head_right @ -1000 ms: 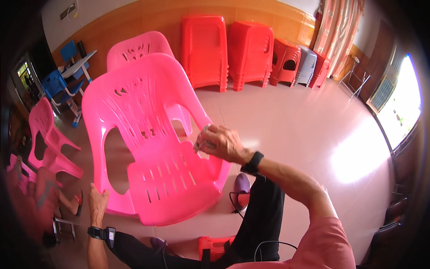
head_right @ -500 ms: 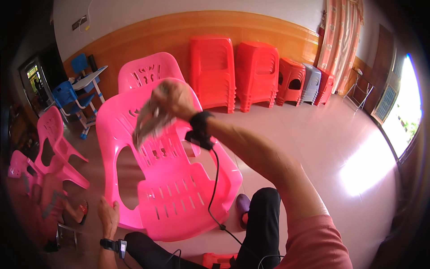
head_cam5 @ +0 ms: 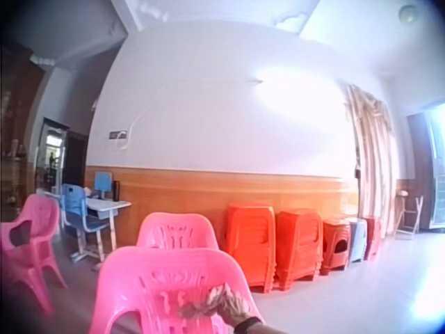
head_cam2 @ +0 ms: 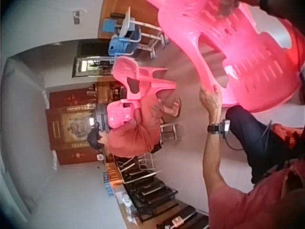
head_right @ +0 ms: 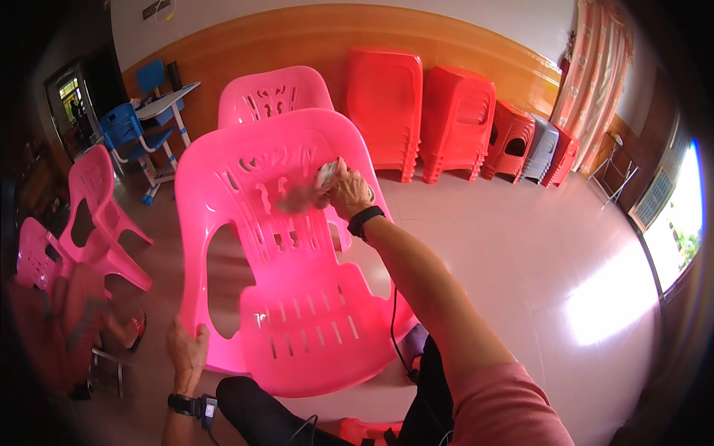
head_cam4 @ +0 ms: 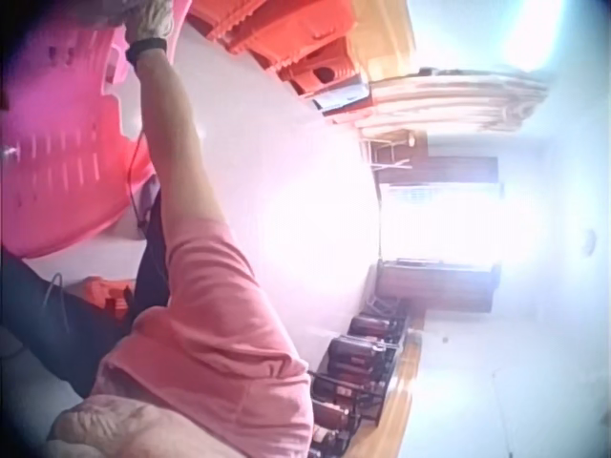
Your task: Wiping down a pink plastic chair with a cloth.
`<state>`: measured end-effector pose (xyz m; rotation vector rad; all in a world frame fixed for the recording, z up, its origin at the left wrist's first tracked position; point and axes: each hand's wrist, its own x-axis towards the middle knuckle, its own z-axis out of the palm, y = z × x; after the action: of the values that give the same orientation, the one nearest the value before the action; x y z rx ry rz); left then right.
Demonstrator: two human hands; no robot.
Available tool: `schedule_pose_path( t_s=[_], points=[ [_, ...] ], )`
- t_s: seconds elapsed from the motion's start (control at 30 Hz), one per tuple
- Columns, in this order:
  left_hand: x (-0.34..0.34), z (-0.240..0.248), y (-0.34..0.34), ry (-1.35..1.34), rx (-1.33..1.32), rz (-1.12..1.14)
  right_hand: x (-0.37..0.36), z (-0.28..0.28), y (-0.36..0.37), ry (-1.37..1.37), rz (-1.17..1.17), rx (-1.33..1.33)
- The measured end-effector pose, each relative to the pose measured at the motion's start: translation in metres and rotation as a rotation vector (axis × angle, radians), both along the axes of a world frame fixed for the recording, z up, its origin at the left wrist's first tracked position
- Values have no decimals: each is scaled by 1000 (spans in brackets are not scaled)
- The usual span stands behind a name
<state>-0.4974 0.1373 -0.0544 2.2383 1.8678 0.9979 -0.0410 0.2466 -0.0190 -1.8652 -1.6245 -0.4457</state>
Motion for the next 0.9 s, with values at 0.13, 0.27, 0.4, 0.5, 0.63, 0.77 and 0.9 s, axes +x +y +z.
schedule_pose_path(
  t_s=[0.13,0.27,0.4,0.5,0.63,0.77,0.9],
  points=[
    [-9,-12,1,45,0,25,-22,-1,-9,-168,57,-336],
    [-8,-10,2,38,-6,3,-20,15,-11,111,129,-83],
    [-17,-9,-4,70,-54,22,-26,115,16,215,53,353],
    [-14,-11,-1,49,-27,-26,12,151,40,97,-120,172],
    [-11,-11,3,69,50,-76,4,146,77,285,-266,21],
    [-30,-15,-12,56,-48,-26,-86,134,92,-186,65,-8],
    [-13,-6,1,48,-52,-78,-147,107,174,-90,184,383]
  ],
)
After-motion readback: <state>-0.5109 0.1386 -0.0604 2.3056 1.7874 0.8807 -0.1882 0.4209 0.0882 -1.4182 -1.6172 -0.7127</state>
